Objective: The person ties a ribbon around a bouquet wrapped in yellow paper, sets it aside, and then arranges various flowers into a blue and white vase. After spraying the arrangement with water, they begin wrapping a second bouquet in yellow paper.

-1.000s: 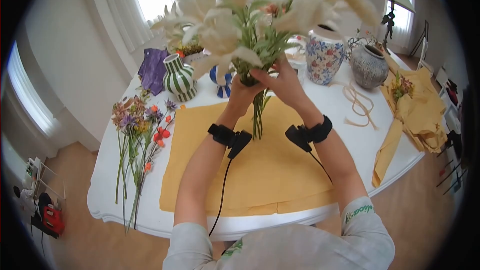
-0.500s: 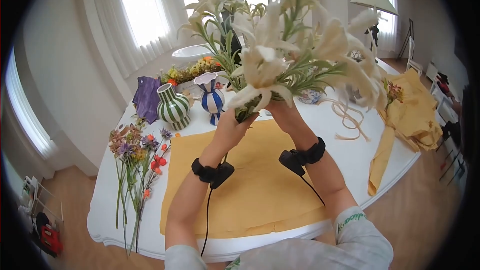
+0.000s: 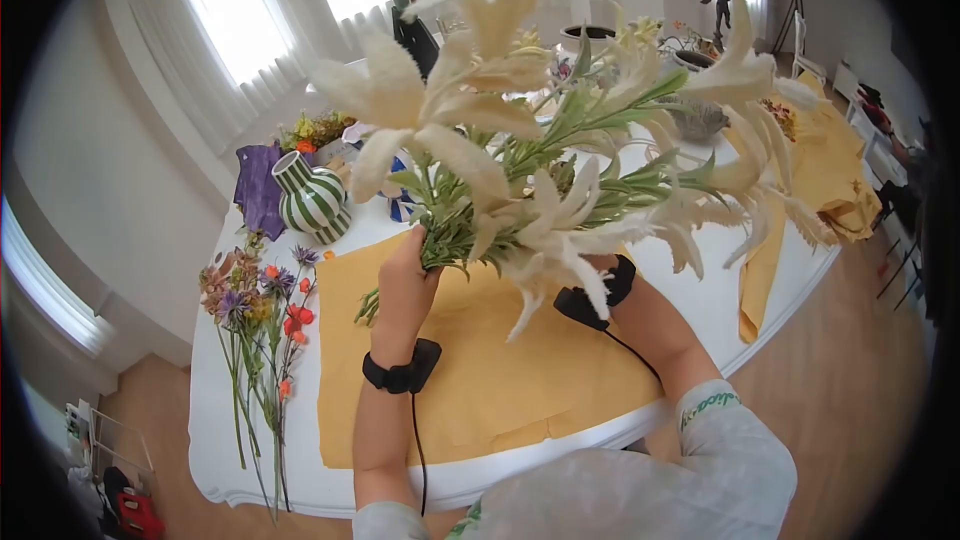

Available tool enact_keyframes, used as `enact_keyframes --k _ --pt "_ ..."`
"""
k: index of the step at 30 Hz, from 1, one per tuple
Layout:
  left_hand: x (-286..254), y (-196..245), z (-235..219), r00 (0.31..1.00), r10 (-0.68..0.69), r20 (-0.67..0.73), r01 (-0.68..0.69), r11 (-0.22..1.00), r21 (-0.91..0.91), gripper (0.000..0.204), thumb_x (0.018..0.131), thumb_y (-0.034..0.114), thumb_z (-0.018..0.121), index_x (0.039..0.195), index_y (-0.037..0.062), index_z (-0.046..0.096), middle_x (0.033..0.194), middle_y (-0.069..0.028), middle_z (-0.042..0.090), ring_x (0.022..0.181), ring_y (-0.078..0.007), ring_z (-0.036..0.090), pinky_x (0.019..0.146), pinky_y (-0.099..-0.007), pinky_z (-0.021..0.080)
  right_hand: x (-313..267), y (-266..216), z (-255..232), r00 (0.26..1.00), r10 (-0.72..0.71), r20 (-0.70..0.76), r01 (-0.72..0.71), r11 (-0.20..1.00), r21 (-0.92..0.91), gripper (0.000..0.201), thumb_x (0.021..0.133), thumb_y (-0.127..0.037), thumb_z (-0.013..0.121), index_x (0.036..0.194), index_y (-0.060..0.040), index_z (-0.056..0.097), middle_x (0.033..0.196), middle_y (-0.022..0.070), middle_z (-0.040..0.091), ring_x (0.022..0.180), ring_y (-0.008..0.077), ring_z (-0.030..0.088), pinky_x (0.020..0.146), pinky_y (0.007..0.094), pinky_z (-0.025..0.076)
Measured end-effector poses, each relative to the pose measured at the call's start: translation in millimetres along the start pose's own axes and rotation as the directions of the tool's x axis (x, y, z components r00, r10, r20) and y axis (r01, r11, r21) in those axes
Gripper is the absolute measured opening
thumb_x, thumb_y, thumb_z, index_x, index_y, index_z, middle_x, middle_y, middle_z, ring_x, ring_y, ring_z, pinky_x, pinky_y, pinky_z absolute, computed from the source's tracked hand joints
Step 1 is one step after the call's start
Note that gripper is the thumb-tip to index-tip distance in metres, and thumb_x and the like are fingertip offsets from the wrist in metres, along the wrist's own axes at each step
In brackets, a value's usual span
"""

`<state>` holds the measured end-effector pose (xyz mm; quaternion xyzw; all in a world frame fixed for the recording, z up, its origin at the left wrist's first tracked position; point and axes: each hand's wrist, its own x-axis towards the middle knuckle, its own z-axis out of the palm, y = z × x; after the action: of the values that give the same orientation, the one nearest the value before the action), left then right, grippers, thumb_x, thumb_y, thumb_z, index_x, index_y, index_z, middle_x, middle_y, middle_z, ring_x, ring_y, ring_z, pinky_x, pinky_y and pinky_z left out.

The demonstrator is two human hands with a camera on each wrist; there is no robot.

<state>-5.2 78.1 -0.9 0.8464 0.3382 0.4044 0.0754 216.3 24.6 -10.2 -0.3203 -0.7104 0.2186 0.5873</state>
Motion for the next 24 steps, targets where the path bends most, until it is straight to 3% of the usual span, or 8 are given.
enact_keyframes --k 5,6,10,14,17,20,23,24 --pt "-2 -12 9 0.998 0.036 -0.056 -0.035 0.999 0.005 0.045 0.067 0.003 0.067 0.107 -0.0011 0.049 0.085 -0.02 0.059 0.079 -0.0373 0.056 0.064 -0.0382 0.046 -2 5 2 0.999 0.019 0.05 -0.022 0.998 0.063 0.059 0.073 -0.022 0.068 0.123 -0.0073 0.04 0.121 0.0058 0.041 0.112 0.0215 0.036 0.093 0.039 0.03" --pt "2 -7 4 1.0 -0.03 0.0 0.03 0.999 0.017 0.045 0.068 0.005 0.067 0.109 0.0014 0.048 0.085 -0.0189 0.06 0.078 -0.0362 0.057 0.063 -0.0387 0.046 -3 7 2 0.997 0.026 0.068 -0.032 0.996 0.085 0.061 0.072 -0.023 0.068 0.124 -0.0076 0.039 0.123 0.0057 0.04 0.113 0.022 0.035 0.094 0.0397 0.029" --pt "9 19 -19 0.992 0.003 -0.13 0.01 0.995 0.099 0.031 0.071 0.015 0.064 0.098 0.009 0.05 0.079 -0.0137 0.059 0.073 -0.0336 0.057 0.058 -0.041 0.044 3 11 9 0.975 0.051 0.217 -0.11 0.957 0.269 0.069 0.07 -0.026 0.07 0.128 -0.0087 0.035 0.129 0.0055 0.037 0.12 0.024 0.031 0.099 0.0428 0.025" --pt "16 40 -34 0.998 -0.041 -0.054 0.046 0.995 0.084 0.032 0.073 0.017 0.065 0.097 0.007 0.047 0.07 -0.017 0.058 0.069 -0.0374 0.055 0.056 -0.0435 0.042 12 17 17 0.936 0.034 0.35 -0.192 0.884 0.425 0.077 0.069 -0.03 0.072 0.131 -0.0099 0.032 0.134 0.0054 0.033 0.126 0.026 0.026 0.104 0.0459 0.021" --pt "15 48 -27 0.999 -0.044 -0.002 0.044 0.998 0.038 0.033 0.073 0.018 0.064 0.097 0.0038 0.045 0.073 -0.0183 0.058 0.07 -0.0379 0.055 0.058 -0.0439 0.042 19 7 36 0.986 -0.056 0.158 -0.046 0.815 0.578 0.076 0.074 -0.032 0.068 0.132 -0.0053 0.027 0.135 0.0122 0.03 0.126 0.0266 0.029 0.105 0.0437 0.021" --pt "17 55 -16 0.993 -0.05 0.104 0.06 0.994 -0.093 0.037 0.074 0.019 0.064 0.097 -0.0001 0.044 0.074 -0.0203 0.058 0.072 -0.0391 0.055 0.06 -0.044 0.043 24 -11 41 0.997 0.024 0.07 -0.059 0.828 0.558 0.066 0.08 -0.042 0.057 0.132 -0.009 0.031 0.138 0.018 0.025 0.128 0.0277 0.025 0.105 0.0421 0.019" --pt "22 55 -7 0.978 -0.039 0.203 0.073 0.984 -0.164 0.038 0.075 0.021 0.063 0.098 -0.003 0.045 0.075 -0.0221 0.057 0.073 -0.0399 0.055 0.062 -0.0439 0.043 26 -17 36 0.996 0.082 -0.019 -0.055 0.801 0.597 0.062 0.084 -0.038 0.052 0.132 -0.0052 0.029 0.136 0.0193 0.028 0.127 0.027 0.028 0.105 0.0401 0.021" --pt "23 55 -5 0.971 -0.002 0.238 0.059 0.971 -0.231 0.037 0.076 0.023 0.061 0.098 -0.003 0.046 0.076 -0.0228 0.057 0.075 -0.04 0.055 0.063 -0.0435 0.044 27 -21 35 0.982 0.174 -0.068 -0.097 0.784 0.613 0.061 0.084 -0.032 0.053 0.131 -0.0027 0.028 0.134 0.0199 0.031 0.125 0.0276 0.031 0.104 0.0398 0.024"
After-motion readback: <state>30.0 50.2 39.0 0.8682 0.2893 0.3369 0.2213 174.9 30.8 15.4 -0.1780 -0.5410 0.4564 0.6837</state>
